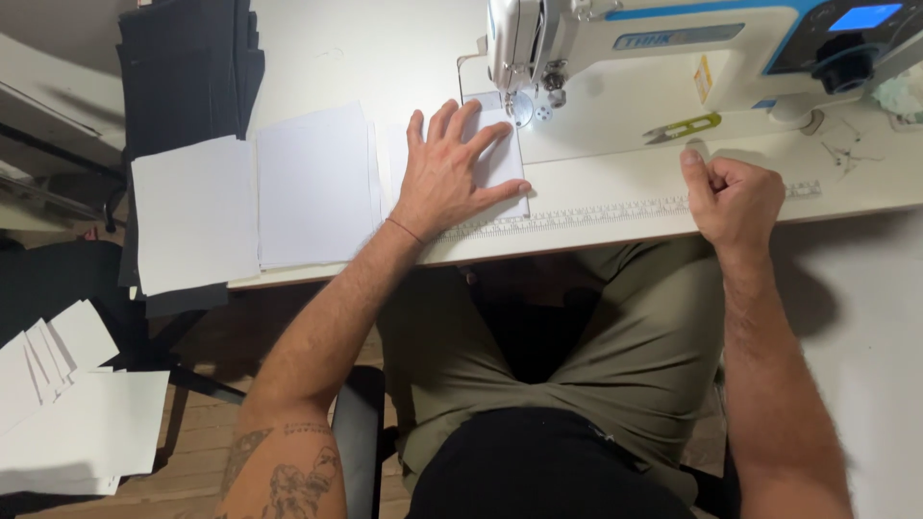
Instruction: Folding, aligning, and sewing small pieces of material at a sewing station
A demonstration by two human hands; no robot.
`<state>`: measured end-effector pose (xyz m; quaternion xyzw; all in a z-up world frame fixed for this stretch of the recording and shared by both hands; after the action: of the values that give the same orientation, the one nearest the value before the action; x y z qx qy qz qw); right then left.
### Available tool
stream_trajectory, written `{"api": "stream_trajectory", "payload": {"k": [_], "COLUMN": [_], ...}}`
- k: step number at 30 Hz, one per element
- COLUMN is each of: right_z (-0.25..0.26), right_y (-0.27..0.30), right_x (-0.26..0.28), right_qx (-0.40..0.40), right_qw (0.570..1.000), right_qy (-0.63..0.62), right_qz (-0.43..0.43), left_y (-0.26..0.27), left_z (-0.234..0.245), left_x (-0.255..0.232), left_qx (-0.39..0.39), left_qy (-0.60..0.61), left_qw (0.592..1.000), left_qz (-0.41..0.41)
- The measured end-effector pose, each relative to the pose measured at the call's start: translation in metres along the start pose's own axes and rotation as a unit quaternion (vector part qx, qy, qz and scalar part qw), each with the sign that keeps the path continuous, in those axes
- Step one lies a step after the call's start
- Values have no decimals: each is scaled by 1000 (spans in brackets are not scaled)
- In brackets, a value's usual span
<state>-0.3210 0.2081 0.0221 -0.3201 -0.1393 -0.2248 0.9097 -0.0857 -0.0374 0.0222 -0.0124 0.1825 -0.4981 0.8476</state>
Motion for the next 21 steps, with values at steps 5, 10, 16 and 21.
{"api": "stream_trajectory", "payload": {"k": [5, 10, 16, 21], "right_z": [-6, -5, -8, -7], "right_y": [2, 3, 6, 5], "right_x": [-3, -3, -11, -7], "right_qx": [-6, -8, -7, -3], "right_qw": [999, 999, 999, 999], "right_qy": [37, 40, 41, 40], "right_qz": [-2, 10, 4, 6], "left_y": [3, 2, 2, 3], "left_z": [3, 4, 3, 5], "left_x": [0, -2, -1, -2], "left_qx": [-18, -32, -23, -33], "left_qy": [0, 1, 0, 3], "left_qw": [1000, 999, 1000, 999], "left_qz": [-5, -13, -9, -11]}}
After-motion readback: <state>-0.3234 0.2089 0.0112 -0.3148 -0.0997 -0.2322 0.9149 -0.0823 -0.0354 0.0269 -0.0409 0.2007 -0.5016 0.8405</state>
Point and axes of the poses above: each hand's wrist, its own y-axis away from the middle knuckle, its own z-axis out of the back of the hand, x = y × z, the point moved 10 cm from there along -y, towards the middle knuckle, and after that the axes turned 6 degrees about z, right-handed, at the moved point
